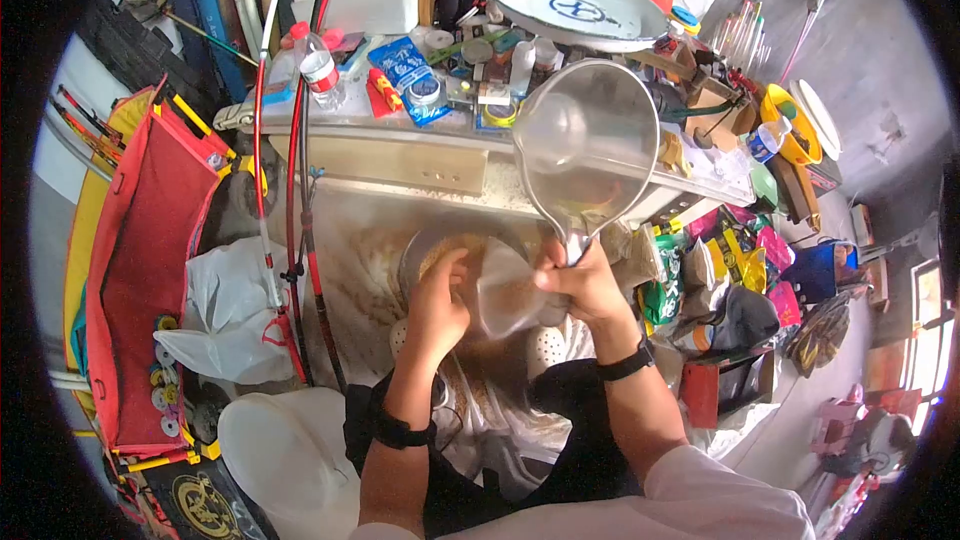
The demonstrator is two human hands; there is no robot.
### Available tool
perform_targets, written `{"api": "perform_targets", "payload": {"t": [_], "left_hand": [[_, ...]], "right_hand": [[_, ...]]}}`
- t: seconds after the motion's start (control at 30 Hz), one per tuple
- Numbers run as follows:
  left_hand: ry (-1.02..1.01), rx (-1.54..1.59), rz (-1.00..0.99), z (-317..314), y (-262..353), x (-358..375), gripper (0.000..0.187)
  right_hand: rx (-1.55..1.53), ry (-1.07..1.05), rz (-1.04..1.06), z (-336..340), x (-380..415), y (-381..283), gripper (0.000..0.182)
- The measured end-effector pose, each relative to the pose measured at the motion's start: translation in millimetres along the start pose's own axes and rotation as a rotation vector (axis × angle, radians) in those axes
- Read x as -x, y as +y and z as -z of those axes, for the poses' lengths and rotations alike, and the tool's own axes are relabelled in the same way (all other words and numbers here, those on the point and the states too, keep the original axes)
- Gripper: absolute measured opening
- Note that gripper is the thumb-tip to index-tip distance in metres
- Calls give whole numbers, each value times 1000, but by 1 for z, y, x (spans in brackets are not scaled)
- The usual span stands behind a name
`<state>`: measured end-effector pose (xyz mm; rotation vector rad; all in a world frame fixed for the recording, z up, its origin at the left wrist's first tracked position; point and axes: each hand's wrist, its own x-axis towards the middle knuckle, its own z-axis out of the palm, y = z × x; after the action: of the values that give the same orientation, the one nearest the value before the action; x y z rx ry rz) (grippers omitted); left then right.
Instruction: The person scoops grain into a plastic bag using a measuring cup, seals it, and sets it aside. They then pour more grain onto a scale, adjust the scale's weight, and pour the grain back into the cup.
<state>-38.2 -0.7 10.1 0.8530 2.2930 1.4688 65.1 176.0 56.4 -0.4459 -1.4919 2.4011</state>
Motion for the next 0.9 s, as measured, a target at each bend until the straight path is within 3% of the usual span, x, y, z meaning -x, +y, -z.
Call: {"api": "perform_targets", "payload": {"t": [0.03,0.07,0.17,0.2,0.27,0.3,0.33,0.4,0.53,0.6,0.63,0.7,0.73,0.77,0.87,0.9], "left_hand": [[6,2,-8,-1,2,2,48],[-62,-111,-115,-3,6,3,53],[-265,-379,-486,-17,1,2,78],[-261,-382,-487,-22,-2,-1,78],[-640,79,-219,-32,-1,-1,59],[-782,413,193,-13,54,-3,38],[-781,419,203,-19,53,2,38],[-705,627,20,-30,43,12,23],[-833,482,-41,-55,8,20,28],[-666,320,-324,-65,-1,27,31],[-698,518,-43,-90,-32,35,38],[-666,407,-148,-57,17,33,41],[-630,294,-255,-44,34,33,44],[-599,211,-166,-48,34,35,49],[-552,379,-231,-46,35,29,52],[-637,429,-129,-42,38,23,49]], "right_hand": [[-82,-67,34,3,2,-5,36],[-75,-70,41,6,1,-7,36],[-228,-353,-6,10,5,-9,42],[-227,-357,-4,8,5,-13,42],[-133,-577,-86,5,8,-17,39],[-88,-585,-137,4,9,-19,40],[-92,-584,-148,3,10,-19,40],[-119,-597,-99,1,12,-19,40],[-277,-525,19,-5,17,-25,39],[-440,-573,70,-2,16,-19,43],[-415,-538,84,-2,15,-21,43],[-393,-502,96,-5,12,-28,44],[-192,-385,111,-9,10,-34,43],[9,-268,125,-12,8,-39,42],[155,-183,73,-17,9,-52,40],[157,-257,44,-11,9,-53,31]]}}
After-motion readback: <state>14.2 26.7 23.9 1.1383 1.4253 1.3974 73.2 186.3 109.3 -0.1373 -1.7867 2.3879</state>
